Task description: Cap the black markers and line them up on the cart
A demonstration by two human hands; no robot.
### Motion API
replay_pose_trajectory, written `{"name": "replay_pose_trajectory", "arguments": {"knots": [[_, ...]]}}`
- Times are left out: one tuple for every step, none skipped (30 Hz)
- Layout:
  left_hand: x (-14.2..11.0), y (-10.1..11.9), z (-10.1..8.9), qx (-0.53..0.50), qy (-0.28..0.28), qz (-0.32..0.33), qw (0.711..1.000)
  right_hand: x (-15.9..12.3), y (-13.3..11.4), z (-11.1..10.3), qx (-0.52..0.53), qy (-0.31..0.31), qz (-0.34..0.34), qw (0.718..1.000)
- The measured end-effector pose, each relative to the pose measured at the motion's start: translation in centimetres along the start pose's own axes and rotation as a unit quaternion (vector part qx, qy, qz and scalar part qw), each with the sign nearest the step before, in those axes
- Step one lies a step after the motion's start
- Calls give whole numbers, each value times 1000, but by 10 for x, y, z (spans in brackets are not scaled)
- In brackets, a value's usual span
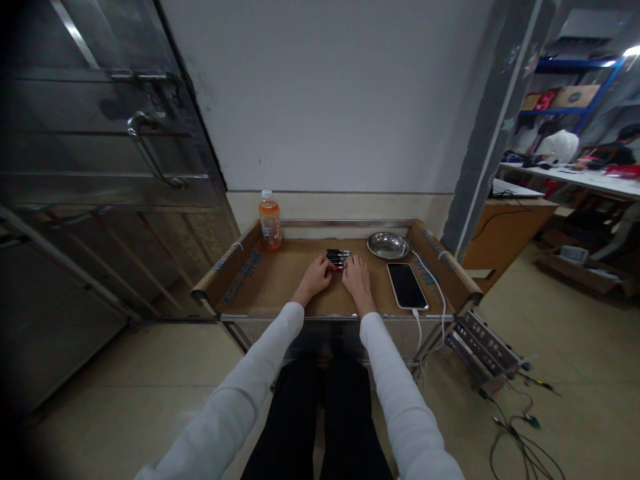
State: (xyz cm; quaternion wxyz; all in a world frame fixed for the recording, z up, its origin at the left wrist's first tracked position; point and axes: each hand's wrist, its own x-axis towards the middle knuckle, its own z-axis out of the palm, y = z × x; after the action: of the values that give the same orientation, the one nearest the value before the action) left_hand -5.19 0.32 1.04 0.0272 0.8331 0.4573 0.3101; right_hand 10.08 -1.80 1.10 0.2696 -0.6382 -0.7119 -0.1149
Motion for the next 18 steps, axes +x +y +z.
{"name": "replay_pose_trajectory", "arguments": {"knots": [[0,-1,1,-7,-5,1,1000,0,0,0,13,-7,-19,1000],[0,-2,2,-13,-6,2,1000,0,1,1,23,-15,-34,999],[0,-3,3,-19,-5,4,1000,0,1,1,30,-22,-42,998],[0,-4,3,-25,-2,7,1000,-1,2,2,33,-29,-46,998],[0,-5,4,-33,2,10,999,-1,2,2,34,-34,-47,998],[1,-6,5,-43,6,13,999,-1,2,3,34,-38,-47,998],[1,-7,5,-55,9,17,998,-1,2,3,33,-41,-47,998],[1,-7,6,-67,11,21,997,-1,2,3,33,-44,-47,997],[2,-8,7,-79,13,25,996,-1,2,3,32,-46,-47,997],[2,-9,7,-89,15,29,996,-1,2,3,32,-49,-47,997],[2,-9,7,-95,19,32,995,-1,2,3,30,-52,-46,997],[2,-9,7,-99,26,33,994,-1,2,3,29,-54,-44,997],[2,-8,7,-98,36,32,994,-1,2,3,26,-55,-41,997],[3,-8,7,-93,49,28,994,-1,2,4,24,-53,-38,998],[3,-7,6,-85,62,22,994,-1,2,4,22,-51,-36,998],[3,-6,5,-75,74,14,994,-2,2,4,18,-46,-31,998],[3,-5,4,-65,81,4,995,-2,2,4,14,-42,-26,999],[3,-3,3,-55,83,-5,995,-2,2,3,9,-38,-21,999]]}}
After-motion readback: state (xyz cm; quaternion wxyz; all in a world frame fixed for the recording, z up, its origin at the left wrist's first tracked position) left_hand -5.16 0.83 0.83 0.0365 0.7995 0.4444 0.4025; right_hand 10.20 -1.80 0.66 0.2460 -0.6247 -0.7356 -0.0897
